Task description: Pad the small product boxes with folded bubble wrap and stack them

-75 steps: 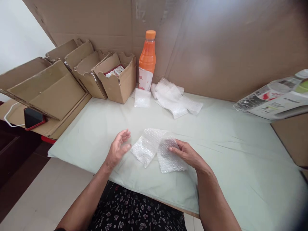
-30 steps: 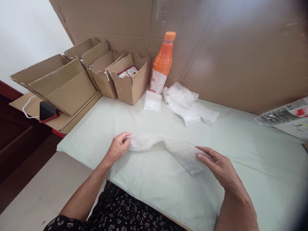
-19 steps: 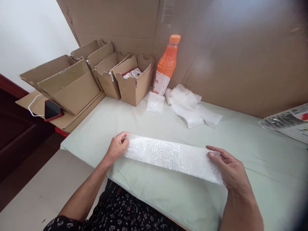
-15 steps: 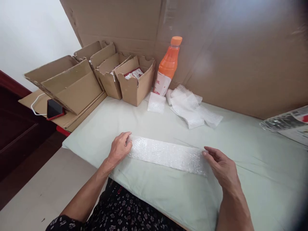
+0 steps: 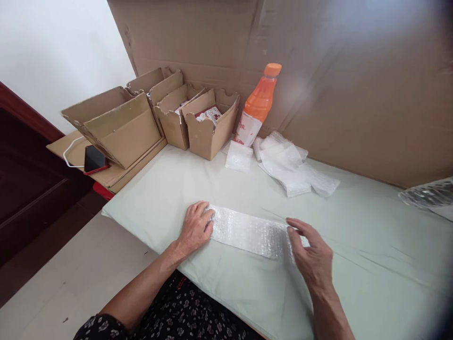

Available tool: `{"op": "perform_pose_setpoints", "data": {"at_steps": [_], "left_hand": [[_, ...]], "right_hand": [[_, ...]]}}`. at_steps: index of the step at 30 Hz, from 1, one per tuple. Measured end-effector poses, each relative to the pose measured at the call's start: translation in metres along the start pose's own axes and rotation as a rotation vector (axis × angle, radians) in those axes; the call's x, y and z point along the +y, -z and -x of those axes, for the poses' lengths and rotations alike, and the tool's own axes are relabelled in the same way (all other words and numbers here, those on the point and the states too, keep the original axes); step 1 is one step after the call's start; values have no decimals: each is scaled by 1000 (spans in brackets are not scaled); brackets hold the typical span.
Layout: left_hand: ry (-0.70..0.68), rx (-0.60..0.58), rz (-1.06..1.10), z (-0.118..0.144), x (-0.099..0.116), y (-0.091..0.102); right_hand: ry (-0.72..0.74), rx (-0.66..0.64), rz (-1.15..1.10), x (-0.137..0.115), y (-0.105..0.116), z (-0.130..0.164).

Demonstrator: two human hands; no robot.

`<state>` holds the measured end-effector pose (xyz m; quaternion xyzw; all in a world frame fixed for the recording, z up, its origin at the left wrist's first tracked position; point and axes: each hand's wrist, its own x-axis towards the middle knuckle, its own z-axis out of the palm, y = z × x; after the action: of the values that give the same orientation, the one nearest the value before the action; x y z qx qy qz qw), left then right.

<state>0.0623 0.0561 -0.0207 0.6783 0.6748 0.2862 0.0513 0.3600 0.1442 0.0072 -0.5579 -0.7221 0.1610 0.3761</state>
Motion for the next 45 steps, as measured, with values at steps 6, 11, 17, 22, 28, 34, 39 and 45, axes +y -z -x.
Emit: {"op": "perform_pose_setpoints", "data": {"at_steps": [6,11,17,22,28,34,39,45], "left_hand": [[-5,25,60,0,-2,-1],[11,23,90,-1,-2,0],[1,-1,99,-2,-1,1],[0,-5,119,-3,-1,1],[13,-7,124,-4,1,-1],[32,-11,127,-5,2,0],[48,8,107,-5,3,0],[76,40,-25,-3,-11,10]], "right_hand": [[112,-355,-118,-40,-31,-1],[148,-531,-178,-75,-57,-13],[206,-577,-235,-88,-122,-45],[342,-524,-146,-88,-179,-76],[482,-553,77,-100,-208,-99],[497,-612,219,-109,-206,-101],[509,-653,274,-113,-200,-100],[555,-699,294,-96,-185,-113]]}}
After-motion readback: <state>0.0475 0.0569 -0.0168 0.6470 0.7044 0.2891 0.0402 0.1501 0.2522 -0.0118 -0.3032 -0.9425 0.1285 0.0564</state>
